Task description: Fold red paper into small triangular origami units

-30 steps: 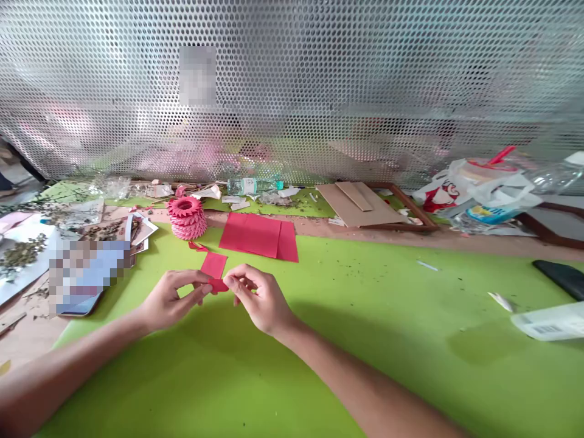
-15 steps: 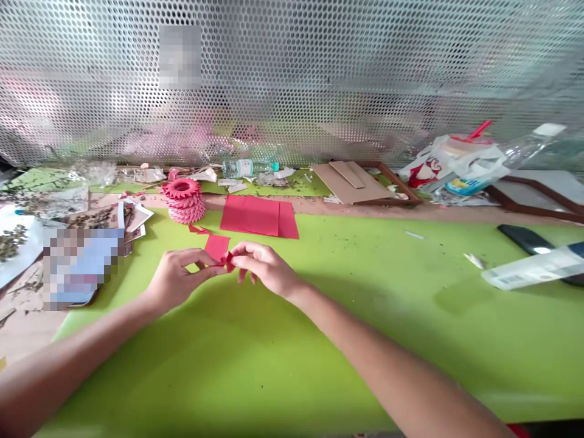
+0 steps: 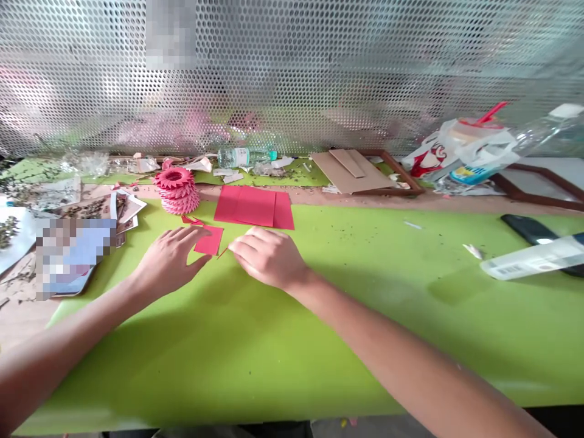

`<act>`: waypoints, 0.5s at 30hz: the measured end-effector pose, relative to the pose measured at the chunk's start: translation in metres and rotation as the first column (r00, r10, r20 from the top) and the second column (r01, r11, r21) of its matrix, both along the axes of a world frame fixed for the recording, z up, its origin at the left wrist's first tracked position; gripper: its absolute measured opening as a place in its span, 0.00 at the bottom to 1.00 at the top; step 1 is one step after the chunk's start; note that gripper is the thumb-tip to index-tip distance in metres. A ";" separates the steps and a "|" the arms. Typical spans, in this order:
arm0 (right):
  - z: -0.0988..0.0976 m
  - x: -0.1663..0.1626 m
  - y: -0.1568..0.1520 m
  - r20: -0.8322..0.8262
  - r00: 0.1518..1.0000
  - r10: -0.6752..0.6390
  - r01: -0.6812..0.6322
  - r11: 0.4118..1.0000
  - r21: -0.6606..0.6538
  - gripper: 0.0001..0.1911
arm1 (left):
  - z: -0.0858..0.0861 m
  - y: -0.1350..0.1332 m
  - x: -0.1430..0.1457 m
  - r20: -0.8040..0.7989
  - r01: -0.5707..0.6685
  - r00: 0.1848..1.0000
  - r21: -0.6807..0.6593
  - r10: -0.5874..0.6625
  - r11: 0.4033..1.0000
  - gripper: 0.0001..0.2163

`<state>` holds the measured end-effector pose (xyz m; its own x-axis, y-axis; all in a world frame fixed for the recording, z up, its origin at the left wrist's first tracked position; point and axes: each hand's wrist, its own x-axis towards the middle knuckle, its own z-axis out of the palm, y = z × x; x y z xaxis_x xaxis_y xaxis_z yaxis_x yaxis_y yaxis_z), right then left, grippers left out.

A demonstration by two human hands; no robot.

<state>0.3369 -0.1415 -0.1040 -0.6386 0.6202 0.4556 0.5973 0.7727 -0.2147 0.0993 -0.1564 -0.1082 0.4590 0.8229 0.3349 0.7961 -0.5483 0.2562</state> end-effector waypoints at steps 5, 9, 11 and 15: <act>-0.003 0.012 -0.012 0.187 0.981 0.060 -0.068 0.997 0.038 0.12 | 0.000 -0.033 0.019 -0.152 0.138 0.978 -0.044 -0.143 0.990 0.23; -0.013 0.019 -0.016 0.235 0.960 0.151 -0.179 0.979 0.102 0.12 | -0.011 -0.043 0.025 -0.210 0.293 0.929 -0.083 -0.304 0.952 0.27; -0.015 0.021 -0.013 0.183 0.962 0.202 -0.216 0.974 0.060 0.12 | -0.015 -0.041 0.022 -0.197 0.335 0.917 -0.096 -0.348 0.937 0.27; -0.017 0.027 -0.004 0.092 0.968 0.233 -0.227 0.971 -0.072 0.12 | -0.013 -0.033 0.013 -0.162 0.343 0.920 -0.106 -0.356 0.933 0.24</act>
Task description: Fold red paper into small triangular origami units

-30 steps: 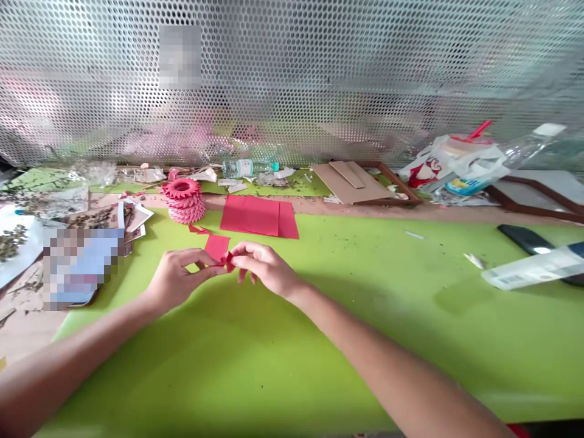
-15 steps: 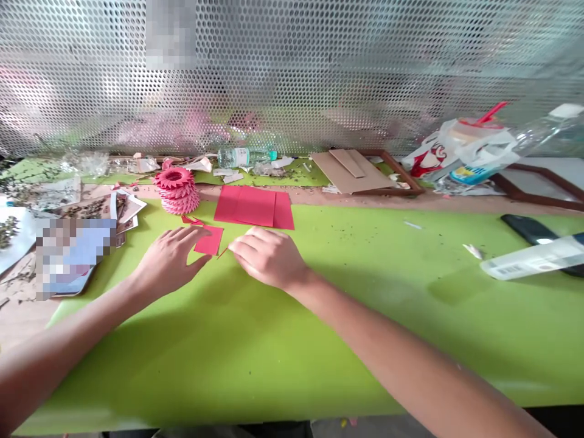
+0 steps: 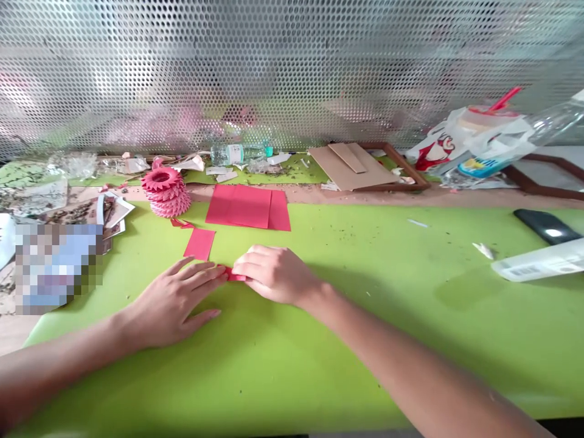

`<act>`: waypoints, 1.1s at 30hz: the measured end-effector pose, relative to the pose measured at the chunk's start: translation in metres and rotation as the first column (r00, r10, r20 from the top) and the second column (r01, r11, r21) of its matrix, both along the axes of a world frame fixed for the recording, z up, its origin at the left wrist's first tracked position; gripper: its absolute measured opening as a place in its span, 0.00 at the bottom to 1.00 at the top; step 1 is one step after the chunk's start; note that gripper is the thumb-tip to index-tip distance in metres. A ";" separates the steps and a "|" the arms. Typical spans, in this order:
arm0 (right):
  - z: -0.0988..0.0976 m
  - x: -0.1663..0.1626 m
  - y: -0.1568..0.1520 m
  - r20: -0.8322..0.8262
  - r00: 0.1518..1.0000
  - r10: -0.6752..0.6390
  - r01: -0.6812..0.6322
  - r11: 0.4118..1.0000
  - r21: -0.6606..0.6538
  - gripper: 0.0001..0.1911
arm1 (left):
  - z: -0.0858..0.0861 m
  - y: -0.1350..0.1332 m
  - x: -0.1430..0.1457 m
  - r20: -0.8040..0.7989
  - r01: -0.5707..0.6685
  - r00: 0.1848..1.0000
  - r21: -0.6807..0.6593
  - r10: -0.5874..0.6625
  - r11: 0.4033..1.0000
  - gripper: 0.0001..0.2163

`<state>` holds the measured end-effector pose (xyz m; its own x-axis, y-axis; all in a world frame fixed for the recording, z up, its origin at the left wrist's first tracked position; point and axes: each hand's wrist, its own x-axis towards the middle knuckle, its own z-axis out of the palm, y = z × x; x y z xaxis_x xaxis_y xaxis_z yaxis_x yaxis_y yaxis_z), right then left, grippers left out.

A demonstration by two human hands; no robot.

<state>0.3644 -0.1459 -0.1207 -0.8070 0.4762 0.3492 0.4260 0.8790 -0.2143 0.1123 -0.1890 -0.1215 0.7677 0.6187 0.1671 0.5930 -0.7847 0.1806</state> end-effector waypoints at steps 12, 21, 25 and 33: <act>0.002 0.005 0.004 -0.015 1.000 0.004 -0.005 0.998 -0.066 0.11 | 0.004 0.005 -0.007 0.011 0.009 1.000 -0.039 -0.009 0.999 0.20; -0.004 -0.001 0.003 -0.142 0.976 -0.168 0.121 0.949 -0.290 0.07 | 0.006 0.006 -0.005 -0.026 0.025 0.999 -0.042 -0.026 0.999 0.20; -0.007 -0.005 0.002 -0.156 0.930 -0.333 0.246 0.879 -0.409 0.07 | 0.005 0.006 -0.005 -0.012 0.044 0.999 -0.053 -0.045 0.998 0.21; -0.008 -0.012 0.002 -0.128 0.885 -0.447 0.334 0.802 -0.495 0.10 | 0.002 0.010 -0.006 0.041 0.079 0.996 -0.092 -0.075 0.993 0.23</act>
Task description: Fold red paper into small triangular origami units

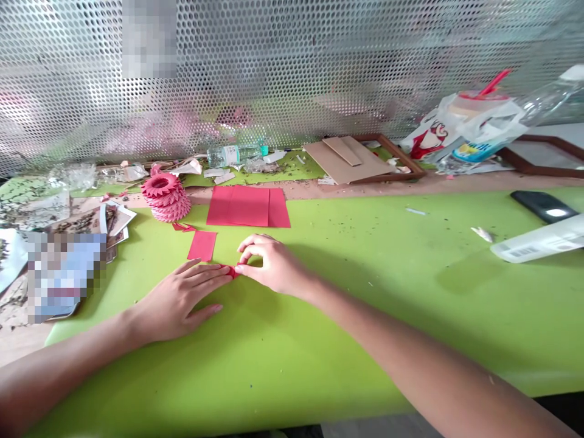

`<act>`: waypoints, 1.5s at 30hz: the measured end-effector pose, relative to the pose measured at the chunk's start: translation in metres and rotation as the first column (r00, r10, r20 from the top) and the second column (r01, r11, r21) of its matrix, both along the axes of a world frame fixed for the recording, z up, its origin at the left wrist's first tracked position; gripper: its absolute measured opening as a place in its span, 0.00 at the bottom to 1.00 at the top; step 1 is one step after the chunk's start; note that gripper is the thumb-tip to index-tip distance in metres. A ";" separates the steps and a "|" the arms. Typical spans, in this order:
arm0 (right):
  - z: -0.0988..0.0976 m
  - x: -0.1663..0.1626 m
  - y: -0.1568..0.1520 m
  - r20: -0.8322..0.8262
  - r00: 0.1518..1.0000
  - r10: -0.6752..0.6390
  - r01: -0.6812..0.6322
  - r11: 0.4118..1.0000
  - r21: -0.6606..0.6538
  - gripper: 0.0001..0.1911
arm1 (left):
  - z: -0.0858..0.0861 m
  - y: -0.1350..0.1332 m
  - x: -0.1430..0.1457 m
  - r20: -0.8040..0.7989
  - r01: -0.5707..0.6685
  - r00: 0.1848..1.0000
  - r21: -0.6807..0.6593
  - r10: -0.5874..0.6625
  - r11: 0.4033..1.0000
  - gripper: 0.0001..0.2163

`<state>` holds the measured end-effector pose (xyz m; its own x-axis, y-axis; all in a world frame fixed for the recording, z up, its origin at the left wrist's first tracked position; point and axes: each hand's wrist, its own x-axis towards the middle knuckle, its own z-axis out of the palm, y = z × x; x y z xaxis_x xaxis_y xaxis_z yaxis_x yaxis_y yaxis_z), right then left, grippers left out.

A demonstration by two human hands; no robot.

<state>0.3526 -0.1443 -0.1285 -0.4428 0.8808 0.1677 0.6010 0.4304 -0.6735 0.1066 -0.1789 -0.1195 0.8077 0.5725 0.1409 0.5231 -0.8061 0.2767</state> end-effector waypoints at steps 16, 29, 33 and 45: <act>-0.001 -0.003 0.002 -0.004 1.000 -0.010 0.010 1.000 -0.013 0.10 | 0.000 0.003 0.002 -0.010 0.009 1.000 -0.019 -0.009 1.000 0.27; -0.007 -0.002 -0.004 0.204 0.979 0.019 -0.075 0.959 0.273 0.19 | 0.001 0.000 0.004 -0.064 0.003 0.998 0.011 -0.003 1.000 0.27; -0.013 -0.002 -0.009 0.321 0.947 -0.012 -0.093 0.946 0.310 0.25 | 0.000 0.000 0.005 -0.046 -0.003 0.999 0.010 0.004 1.000 0.26; -0.004 0.003 -0.008 0.300 0.951 0.077 -0.162 0.949 0.271 0.20 | 0.000 0.001 0.006 -0.025 0.008 1.000 0.014 -0.008 1.000 0.26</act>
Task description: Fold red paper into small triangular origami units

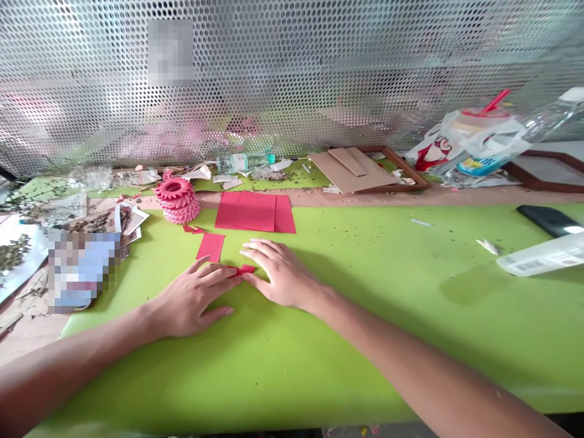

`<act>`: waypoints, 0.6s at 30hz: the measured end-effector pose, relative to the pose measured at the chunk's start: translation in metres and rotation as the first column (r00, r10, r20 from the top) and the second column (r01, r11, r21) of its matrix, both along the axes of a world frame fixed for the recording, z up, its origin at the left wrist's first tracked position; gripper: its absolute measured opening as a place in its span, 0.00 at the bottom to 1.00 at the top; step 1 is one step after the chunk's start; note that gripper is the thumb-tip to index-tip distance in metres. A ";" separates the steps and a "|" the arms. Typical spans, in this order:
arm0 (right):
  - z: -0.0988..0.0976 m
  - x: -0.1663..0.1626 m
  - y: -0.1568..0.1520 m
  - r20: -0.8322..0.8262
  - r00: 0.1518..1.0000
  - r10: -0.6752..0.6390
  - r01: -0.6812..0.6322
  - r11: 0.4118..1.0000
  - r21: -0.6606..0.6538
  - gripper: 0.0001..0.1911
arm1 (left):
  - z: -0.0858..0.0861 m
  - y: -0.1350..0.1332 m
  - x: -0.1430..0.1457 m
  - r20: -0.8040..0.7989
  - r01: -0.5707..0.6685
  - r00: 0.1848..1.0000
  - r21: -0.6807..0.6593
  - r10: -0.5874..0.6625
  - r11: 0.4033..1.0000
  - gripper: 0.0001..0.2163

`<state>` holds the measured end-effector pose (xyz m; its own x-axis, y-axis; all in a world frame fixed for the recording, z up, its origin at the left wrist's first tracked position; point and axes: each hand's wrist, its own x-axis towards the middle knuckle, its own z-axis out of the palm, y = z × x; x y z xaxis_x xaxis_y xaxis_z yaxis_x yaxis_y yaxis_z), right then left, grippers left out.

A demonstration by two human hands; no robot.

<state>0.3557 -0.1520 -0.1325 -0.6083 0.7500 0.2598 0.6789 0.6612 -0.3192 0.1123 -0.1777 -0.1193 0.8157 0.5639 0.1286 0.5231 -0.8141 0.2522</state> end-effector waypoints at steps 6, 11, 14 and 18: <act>0.000 -0.005 0.002 -0.187 0.979 0.076 -0.082 0.996 -0.024 0.06 | -0.001 0.003 0.000 0.076 -0.109 0.992 0.039 0.106 0.993 0.22; 0.002 -0.010 0.001 -0.266 0.954 0.138 -0.139 0.990 0.016 0.03 | -0.005 0.008 0.001 0.154 -0.207 0.968 0.036 0.199 0.978 0.20; 0.007 -0.011 -0.001 -0.287 0.938 0.196 -0.188 0.981 0.056 0.03 | -0.007 0.012 0.002 0.228 -0.246 0.941 -0.045 0.250 0.968 0.13; 0.014 -0.014 -0.007 -0.380 0.916 0.128 -0.156 0.987 -0.042 0.03 | -0.004 0.014 0.003 0.413 -0.192 0.861 -0.274 0.296 0.942 0.07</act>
